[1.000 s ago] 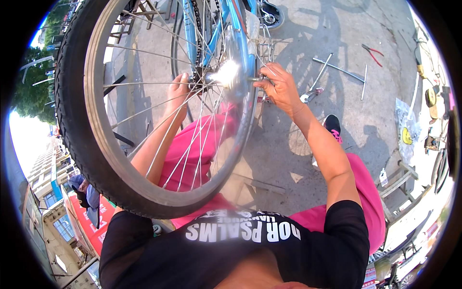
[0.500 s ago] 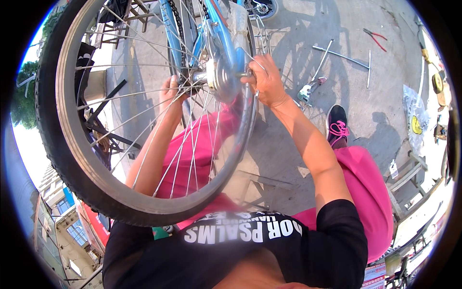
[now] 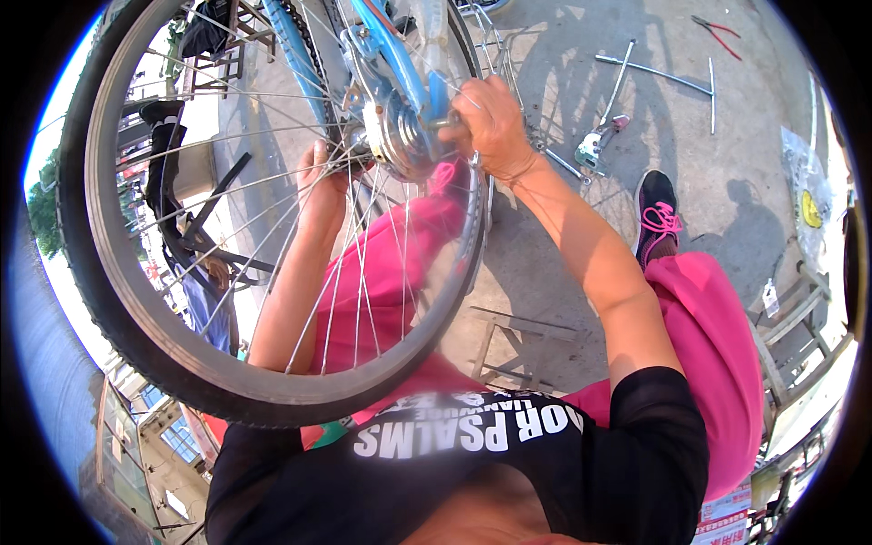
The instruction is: The person sits on the ground and works on a bicycle wheel, using a wrench to tighten the axle nuts and a spoke wrench to adjust the spokes. They repeatedly spin the wheel to check alignment and continue making adjustments.
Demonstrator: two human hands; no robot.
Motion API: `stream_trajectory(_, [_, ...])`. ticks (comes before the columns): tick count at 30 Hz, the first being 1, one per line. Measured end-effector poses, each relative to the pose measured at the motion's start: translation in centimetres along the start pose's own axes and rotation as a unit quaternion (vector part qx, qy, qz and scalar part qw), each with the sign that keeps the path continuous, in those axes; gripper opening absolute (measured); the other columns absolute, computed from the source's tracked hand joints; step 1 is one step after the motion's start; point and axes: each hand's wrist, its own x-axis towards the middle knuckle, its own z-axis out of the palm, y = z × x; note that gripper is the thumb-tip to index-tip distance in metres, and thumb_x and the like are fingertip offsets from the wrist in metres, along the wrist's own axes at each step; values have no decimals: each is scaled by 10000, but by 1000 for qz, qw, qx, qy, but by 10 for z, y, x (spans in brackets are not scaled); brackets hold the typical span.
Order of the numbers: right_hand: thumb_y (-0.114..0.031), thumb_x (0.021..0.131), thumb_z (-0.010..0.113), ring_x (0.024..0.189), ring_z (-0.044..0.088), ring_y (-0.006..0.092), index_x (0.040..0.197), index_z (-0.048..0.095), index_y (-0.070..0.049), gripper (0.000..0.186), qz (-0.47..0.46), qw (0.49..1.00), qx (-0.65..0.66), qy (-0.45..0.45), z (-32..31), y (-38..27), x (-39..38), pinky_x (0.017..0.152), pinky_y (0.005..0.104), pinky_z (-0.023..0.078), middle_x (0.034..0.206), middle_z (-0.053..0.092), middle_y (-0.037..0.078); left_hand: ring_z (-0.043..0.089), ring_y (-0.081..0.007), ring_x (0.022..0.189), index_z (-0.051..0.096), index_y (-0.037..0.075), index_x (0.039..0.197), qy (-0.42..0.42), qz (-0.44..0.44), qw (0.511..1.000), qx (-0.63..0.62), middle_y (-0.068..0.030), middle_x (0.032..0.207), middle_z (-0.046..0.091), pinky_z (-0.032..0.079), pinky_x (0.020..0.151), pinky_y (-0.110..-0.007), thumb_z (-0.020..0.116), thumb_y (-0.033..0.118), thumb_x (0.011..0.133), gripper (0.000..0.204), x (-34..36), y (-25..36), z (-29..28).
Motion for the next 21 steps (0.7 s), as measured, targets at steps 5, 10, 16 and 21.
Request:
stream_trajectory(5, [-117,568,787,741,530,281,931,472,-44,486,-14,997,42,-56,-3,9,0,659,372,424,812,513,85,613,-148,760,538,11,1026,-13,10,1000,-17,-71,897,623,522,650,-279,465,252,964,259,4,-8,-7])
stream_trajectory(10, [-97,641,769,790,528,302,1021,487,-37,476,3,990,99,-99,-14,9,5,699,388,457,836,506,107,615,-159,752,534,-5,1030,-10,2,1000,4,-85,899,622,528,649,-283,456,259,966,282,1,0,4])
stream_trajectory(16, [-107,676,750,760,526,297,1036,490,-34,450,-16,984,105,-146,-16,12,11,626,359,470,809,491,115,635,-243,756,495,-53,1021,5,7,999,44,-156,917,620,549,664,-371,365,267,992,347,3,0,3])
stream_trajectory(21, [-145,626,767,654,512,295,938,483,-37,435,-35,987,78,-133,-7,18,10,558,360,469,726,457,106,626,-137,758,523,29,1065,35,-24,999,14,-54,906,623,531,644,-259,432,235,979,242,-2,4,11])
